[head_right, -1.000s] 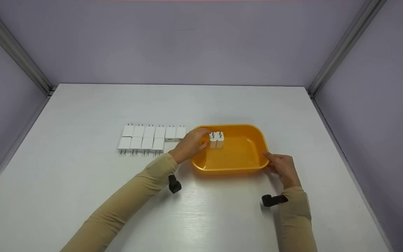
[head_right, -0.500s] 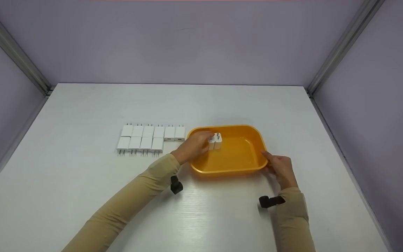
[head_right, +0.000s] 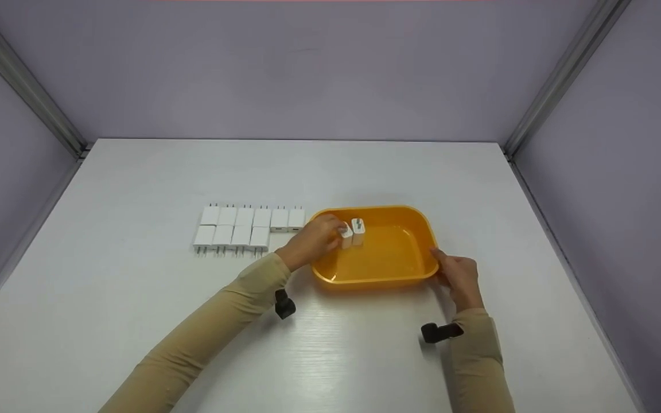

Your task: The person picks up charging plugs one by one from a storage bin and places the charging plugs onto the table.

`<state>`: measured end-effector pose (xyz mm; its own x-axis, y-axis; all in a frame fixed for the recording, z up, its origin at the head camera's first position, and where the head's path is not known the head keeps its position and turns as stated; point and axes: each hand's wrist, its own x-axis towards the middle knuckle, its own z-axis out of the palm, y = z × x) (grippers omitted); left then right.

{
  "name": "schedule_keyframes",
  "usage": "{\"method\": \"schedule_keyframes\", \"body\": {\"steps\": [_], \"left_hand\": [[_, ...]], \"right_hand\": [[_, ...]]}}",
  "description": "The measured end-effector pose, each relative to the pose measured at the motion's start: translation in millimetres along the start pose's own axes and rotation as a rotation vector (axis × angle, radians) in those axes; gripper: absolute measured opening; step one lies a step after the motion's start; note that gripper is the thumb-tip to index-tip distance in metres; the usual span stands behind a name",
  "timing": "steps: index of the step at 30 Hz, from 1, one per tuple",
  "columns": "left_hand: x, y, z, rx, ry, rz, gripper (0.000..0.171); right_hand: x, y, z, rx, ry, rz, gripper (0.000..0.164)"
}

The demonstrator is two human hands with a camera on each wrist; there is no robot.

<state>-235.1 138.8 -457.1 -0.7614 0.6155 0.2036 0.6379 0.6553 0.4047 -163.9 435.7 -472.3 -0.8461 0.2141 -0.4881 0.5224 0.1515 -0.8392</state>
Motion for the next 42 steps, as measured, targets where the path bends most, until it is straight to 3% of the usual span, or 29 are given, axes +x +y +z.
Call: {"method": "schedule_keyframes", "body": {"steps": [4, 8, 13, 17, 23, 34, 42], "left_hand": [[-1.4, -0.8, -1.6, 0.034, 0.024, 0.018, 0.020], [-0.8, -1.0, -1.1, 0.014, 0.045, -0.016, 0.016], [2.0, -1.4, 2.6, 0.001, 0.065, -0.037, 0.025], [5.8, -2.1, 5.0, -0.003, -0.010, -0.075, 0.033], [12.3, -3.6, 5.7, -0.001, -0.144, -0.102, 0.031], [10.9, -6.2, 3.4, -0.021, -0.155, -0.051, 0.034], [11.0, -4.4, 3.4, 0.092, -0.221, -0.056, 0.031]], "right_hand": [[-1, 1, -1, -0.005, -0.010, 0.002, 0.084], [-1, 0, -1, -0.016, -0.010, 0.013, 0.085], [0, 0, 2, 0.000, 0.000, 0.024, 0.081], [0, 0, 2, 0.016, 0.005, 0.022, 0.079], [0, 0, 2, 0.038, 0.002, 0.023, 0.078], [-2, 1, 1, -0.013, 0.017, -0.002, 0.080], [-1, 2, 2, -0.007, 0.019, -0.006, 0.080]]}}
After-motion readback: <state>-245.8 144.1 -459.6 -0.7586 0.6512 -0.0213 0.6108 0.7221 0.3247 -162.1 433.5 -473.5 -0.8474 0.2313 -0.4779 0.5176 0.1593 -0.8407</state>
